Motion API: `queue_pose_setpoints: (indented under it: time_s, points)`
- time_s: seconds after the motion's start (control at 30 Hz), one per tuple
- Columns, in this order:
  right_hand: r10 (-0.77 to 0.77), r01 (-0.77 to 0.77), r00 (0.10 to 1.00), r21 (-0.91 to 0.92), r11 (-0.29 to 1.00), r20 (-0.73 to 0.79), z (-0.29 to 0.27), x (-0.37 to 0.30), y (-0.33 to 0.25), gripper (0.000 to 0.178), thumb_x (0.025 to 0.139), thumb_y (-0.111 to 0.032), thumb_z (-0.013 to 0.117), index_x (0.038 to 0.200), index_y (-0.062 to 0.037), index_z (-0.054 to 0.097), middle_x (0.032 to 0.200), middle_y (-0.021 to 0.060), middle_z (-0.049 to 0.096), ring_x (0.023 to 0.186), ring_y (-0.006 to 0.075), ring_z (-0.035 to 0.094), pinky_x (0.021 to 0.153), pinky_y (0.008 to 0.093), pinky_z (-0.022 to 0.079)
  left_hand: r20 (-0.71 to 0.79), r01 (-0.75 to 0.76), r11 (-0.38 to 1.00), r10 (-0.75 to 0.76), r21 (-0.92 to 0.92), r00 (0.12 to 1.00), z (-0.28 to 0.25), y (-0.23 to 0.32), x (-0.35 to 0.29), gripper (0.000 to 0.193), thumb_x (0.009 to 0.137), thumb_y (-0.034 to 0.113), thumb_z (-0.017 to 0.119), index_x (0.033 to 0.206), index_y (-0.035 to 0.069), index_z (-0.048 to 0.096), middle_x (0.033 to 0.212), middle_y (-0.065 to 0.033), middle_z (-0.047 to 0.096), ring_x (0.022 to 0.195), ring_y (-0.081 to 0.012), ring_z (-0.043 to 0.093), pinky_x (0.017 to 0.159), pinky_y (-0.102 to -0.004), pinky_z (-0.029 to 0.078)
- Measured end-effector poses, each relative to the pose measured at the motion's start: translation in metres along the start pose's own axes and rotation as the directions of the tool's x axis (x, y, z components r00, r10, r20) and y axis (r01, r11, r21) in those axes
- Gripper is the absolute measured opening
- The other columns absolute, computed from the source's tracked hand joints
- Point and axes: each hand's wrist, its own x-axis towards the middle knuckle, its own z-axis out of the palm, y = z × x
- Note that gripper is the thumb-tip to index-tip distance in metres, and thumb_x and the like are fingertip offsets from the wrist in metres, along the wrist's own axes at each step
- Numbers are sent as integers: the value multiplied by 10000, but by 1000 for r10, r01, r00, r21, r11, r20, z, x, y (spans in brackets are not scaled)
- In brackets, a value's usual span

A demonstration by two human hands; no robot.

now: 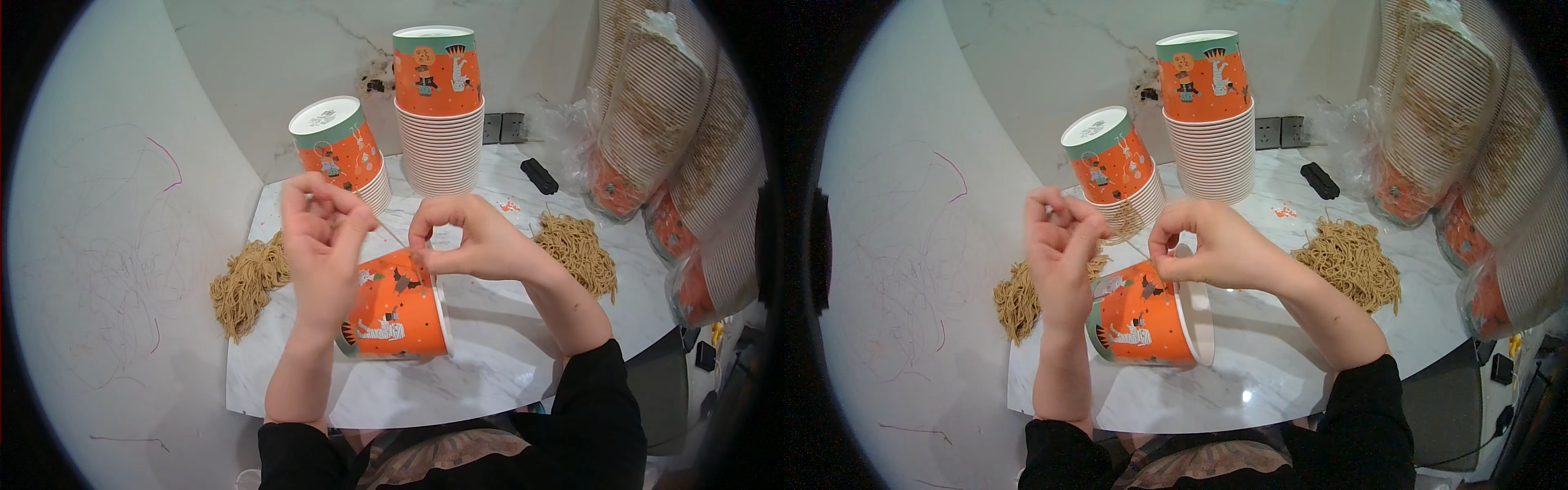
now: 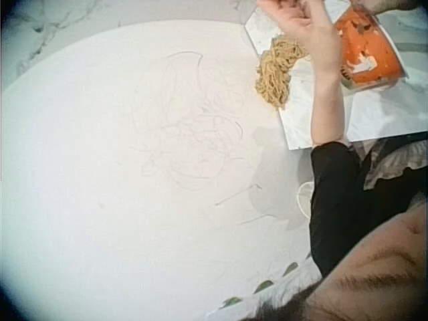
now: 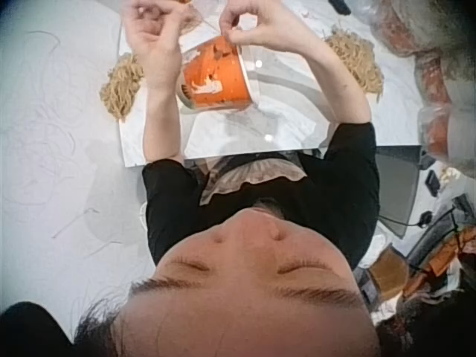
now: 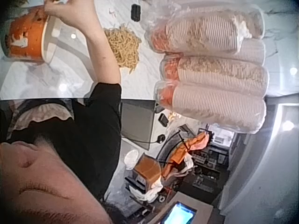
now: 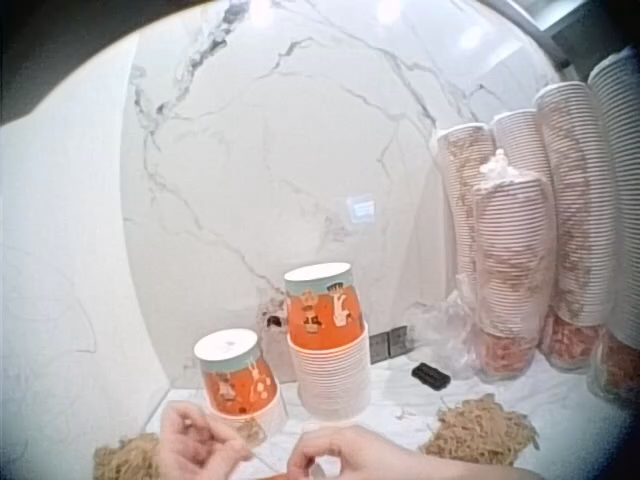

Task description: Attaching elastic strings to paper cups to create small decorative buckets.

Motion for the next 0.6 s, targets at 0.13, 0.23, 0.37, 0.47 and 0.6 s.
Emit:
queue_pose_setpoints:
  time_s: [0.13,0.23,0.37,0.47,0.6]
  points:
    - [37,-30,994,-76,997,101,-1,-1,6,71,751,-50,710,789,-23,657,845,19,671,864,127,620,835,296,498,-121,-51,999,51,4,991,-16,11,7,286,936,-57,590,1093,71,390,879,-45,605,785,-80,597,667,-207,448]
    - [-26,38,995,-132,991,96,0,-1,8,56,746,-51,705,785,-32,669,861,24,676,885,137,624,829,297,498,-189,-47,999,50,24,981,-23,16,10,277,933,-37,604,1089,88,413,860,-26,586,765,-69,587,579,-193,356]
    - [-11,26,995,-152,988,103,-2,-1,6,48,746,-53,701,781,-35,673,865,23,675,891,138,620,820,298,497,-194,-83,996,87,30,977,-29,16,12,298,914,-36,613,1114,87,429,848,-31,579,743,-72,553,572,-189,329]
    - [43,-29,990,-104,994,137,-3,-1,7,41,747,-51,696,776,-31,674,863,23,666,883,137,615,808,295,492,-186,-60,998,64,27,981,-28,17,12,308,913,-37,615,1122,89,427,846,-34,583,749,-75,565,573,-188,329]
    - [95,-87,982,-56,995,161,-6,-2,2,44,753,-47,686,785,-20,673,867,27,648,866,129,599,795,287,485,-177,-34,999,38,25,984,-29,16,13,316,913,-36,615,1135,95,431,846,-34,591,755,-78,582,575,-183,329]
